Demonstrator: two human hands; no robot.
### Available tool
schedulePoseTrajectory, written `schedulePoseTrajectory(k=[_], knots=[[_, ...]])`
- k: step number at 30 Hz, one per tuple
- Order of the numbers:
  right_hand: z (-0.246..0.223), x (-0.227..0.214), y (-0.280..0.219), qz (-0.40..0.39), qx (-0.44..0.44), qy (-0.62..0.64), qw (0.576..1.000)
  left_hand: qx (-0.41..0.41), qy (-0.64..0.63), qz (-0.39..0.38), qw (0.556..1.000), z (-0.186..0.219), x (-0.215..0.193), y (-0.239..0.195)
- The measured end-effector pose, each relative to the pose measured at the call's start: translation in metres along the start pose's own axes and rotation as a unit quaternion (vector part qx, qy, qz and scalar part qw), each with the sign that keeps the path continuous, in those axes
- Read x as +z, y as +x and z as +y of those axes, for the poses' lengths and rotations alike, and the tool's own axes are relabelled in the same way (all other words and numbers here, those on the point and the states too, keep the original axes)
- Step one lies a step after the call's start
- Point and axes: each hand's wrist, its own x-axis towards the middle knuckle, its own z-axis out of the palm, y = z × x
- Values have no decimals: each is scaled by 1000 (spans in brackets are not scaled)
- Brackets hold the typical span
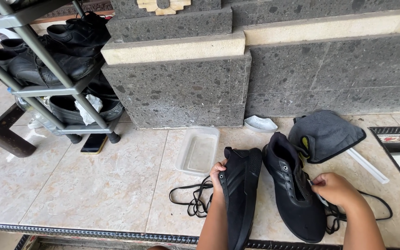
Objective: Cleaning black sneakers by scrubbing with a toothbrush and wiping with a cloth.
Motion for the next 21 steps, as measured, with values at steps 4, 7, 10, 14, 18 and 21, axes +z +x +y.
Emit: schedulePoseTrajectory(k=[4, 7, 10, 14, 18, 21], knots=[[-8, -12, -23, 13, 22, 9, 1000, -81, -36, 12, 996, 5, 18, -5], [-1, -24, -37, 36, -1, 82, 996, -94, -30, 35, 995, 2, 27, -13], [0, -36, -46, 121, -28, 110, 986, -93, -29, 36, 995, 7, 34, -10], [7, -47, -64, 215, -101, 210, 948, -111, -8, 44, 993, 7, 39, -15], [-2, -64, -88, 243, -89, 172, 951, -102, 2, 32, 994, 7, 41, -15], [-12, -69, -104, 238, -70, 190, 950, -85, -5, 47, 995, 5, 30, -10]])
